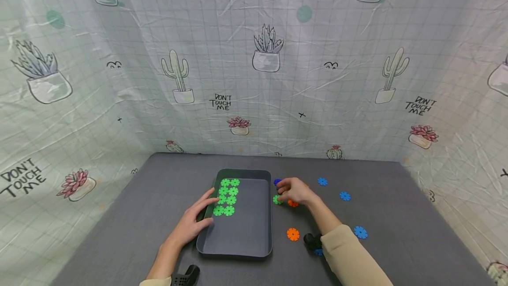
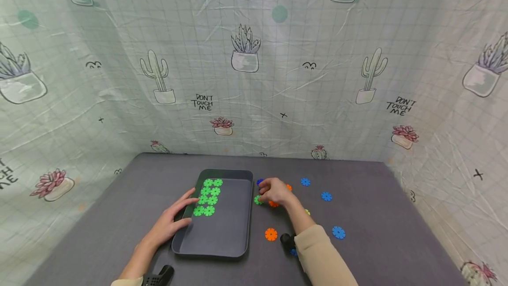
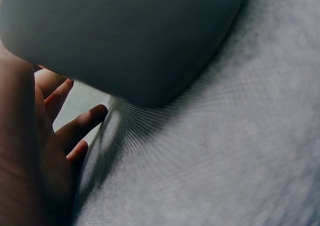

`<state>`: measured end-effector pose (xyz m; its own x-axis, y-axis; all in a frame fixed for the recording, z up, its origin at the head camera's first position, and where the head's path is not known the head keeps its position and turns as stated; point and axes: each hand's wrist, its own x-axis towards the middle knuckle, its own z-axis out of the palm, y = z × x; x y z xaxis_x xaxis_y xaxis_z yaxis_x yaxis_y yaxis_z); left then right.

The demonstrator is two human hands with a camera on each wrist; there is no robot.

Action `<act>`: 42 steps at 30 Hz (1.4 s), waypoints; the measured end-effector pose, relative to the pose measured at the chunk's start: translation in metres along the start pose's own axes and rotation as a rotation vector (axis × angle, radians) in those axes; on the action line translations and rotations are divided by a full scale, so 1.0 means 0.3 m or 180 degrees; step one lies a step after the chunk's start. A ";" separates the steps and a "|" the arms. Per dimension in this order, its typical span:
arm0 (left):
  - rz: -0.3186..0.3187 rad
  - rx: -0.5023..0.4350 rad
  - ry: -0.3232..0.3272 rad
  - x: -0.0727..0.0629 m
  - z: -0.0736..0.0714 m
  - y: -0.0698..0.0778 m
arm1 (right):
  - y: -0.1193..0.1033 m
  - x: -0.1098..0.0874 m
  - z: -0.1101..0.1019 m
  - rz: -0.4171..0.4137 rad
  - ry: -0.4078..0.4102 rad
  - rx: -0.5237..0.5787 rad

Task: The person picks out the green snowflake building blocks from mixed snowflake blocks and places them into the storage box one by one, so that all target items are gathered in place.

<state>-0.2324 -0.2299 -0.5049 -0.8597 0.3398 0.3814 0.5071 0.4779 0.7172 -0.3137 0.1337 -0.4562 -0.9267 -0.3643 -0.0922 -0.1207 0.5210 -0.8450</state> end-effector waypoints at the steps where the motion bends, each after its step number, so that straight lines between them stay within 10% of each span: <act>1: 0.0013 0.0003 0.0003 0.000 0.000 0.000 | 0.001 0.000 0.003 -0.0032 0.0013 -0.0019; 30: 0.0013 0.0007 0.0030 -0.004 -0.003 0.007 | 0.002 -0.015 0.021 -0.0320 0.0105 -0.0663; 42: -0.0054 -0.0023 0.0000 -0.004 -0.002 0.009 | -0.009 -0.054 -0.017 -0.0169 0.0147 -0.0143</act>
<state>-0.2299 -0.2296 -0.5032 -0.8682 0.3317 0.3692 0.4920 0.4778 0.7278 -0.3002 0.1420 -0.4498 -0.9339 -0.3568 -0.0225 -0.1851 0.5364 -0.8234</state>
